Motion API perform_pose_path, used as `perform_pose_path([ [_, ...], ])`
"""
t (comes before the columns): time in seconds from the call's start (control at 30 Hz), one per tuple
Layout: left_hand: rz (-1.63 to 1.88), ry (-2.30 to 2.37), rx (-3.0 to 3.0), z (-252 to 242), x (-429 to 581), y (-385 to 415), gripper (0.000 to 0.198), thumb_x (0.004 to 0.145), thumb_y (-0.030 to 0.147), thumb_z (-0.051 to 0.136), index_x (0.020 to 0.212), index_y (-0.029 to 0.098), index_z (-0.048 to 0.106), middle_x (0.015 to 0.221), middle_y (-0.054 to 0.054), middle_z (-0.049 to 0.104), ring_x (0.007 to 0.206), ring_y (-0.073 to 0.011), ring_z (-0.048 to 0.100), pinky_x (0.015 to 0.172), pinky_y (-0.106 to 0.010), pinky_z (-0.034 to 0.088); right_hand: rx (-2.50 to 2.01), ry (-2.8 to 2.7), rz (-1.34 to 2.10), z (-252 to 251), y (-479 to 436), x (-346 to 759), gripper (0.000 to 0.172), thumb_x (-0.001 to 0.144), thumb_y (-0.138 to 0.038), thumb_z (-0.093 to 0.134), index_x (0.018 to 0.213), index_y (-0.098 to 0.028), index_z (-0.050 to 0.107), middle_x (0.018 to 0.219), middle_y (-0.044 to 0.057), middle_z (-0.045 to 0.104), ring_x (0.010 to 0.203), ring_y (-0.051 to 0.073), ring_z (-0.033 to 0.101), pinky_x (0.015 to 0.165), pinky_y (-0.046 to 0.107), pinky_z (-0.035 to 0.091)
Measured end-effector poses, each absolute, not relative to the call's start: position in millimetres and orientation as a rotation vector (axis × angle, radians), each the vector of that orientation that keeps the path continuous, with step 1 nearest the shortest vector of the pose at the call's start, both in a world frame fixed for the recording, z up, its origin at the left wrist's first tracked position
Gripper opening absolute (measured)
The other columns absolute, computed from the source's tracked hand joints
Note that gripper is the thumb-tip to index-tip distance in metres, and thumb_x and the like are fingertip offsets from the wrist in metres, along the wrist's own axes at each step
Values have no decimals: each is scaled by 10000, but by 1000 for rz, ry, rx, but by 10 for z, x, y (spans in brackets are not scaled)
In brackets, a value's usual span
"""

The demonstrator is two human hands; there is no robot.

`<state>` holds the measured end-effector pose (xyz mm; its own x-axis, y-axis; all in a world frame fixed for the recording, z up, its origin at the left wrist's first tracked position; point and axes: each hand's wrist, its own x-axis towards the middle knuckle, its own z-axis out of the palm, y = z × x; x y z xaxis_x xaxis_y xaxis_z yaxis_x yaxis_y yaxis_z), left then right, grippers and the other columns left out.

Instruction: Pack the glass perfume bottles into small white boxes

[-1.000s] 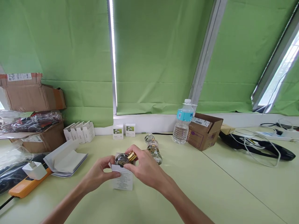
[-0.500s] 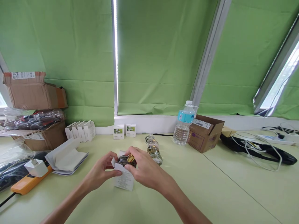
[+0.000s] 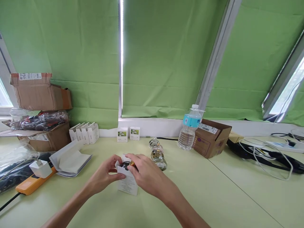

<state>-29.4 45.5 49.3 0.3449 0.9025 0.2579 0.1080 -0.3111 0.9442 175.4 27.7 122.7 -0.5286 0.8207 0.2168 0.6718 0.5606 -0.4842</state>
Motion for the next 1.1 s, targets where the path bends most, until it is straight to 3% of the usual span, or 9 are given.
perform_pose_path([
  [0.13, 1058, 995, 1811, 523, -316, 446, 260, 754, 248, 720, 897, 240, 503, 887, 23, 674, 835, -165, 625, 829, -313, 497, -1208, -2390, 445, 1236, 247, 1710, 387, 964, -304, 398, 1334, -268, 505, 1243, 60, 615, 1176, 236, 514, 938, 352, 400],
  [0.33, 967, 1195, 2158, 606, -393, 429, 192, 771, 331, 720, 920, 269, 615, 908, 18, 662, 824, -186, 602, 723, -265, 451, -1268, -2274, 464, 1205, 282, 1631, 198, 905, -323, 519, 1066, -244, 603, 863, 19, 679, 826, 206, 598, 682, 289, 437],
  [0.4, 967, 1209, 2176, 614, -398, 427, 201, 778, 336, 718, 948, 280, 625, 928, 20, 661, 841, -185, 602, 730, -257, 446, -1219, -2283, 456, 1186, 296, 1615, 191, 911, -300, 517, 1053, -241, 629, 877, 18, 686, 799, 191, 604, 690, 283, 434],
  [0.53, 948, 1203, 2214, 614, -378, 414, 155, 797, 329, 704, 928, 280, 636, 916, 32, 650, 820, -165, 592, 731, -244, 439, -1141, -2330, 366, 1145, 285, 1591, 250, 938, -240, 472, 1147, -249, 609, 965, 37, 670, 942, 212, 601, 796, 307, 430],
  [0.7, 951, 1184, 2195, 621, -362, 395, 186, 814, 302, 694, 988, 292, 629, 959, 39, 649, 859, -155, 592, 755, -237, 441, -1135, -2341, 291, 1092, 264, 1561, 195, 943, -185, 431, 1006, -233, 610, 928, 28, 600, 803, 173, 599, 717, 293, 439],
  [0.93, 951, 1158, 2197, 622, -354, 402, 207, 820, 282, 698, 1015, 304, 634, 979, 48, 649, 893, -143, 591, 785, -223, 438, -1103, -2246, 323, 1065, 342, 1566, 103, 895, -189, 559, 960, -217, 634, 860, 0, 632, 781, 157, 573, 691, 273, 415],
  [1.1, 944, 1139, 2218, 625, -354, 398, 134, 825, 259, 693, 945, 285, 639, 938, 54, 645, 890, -137, 582, 781, -213, 426, -1078, -2342, 314, 1061, 338, 1599, 224, 945, -175, 467, 924, -230, 683, 850, 14, 606, 790, 153, 572, 708, 279, 412],
])
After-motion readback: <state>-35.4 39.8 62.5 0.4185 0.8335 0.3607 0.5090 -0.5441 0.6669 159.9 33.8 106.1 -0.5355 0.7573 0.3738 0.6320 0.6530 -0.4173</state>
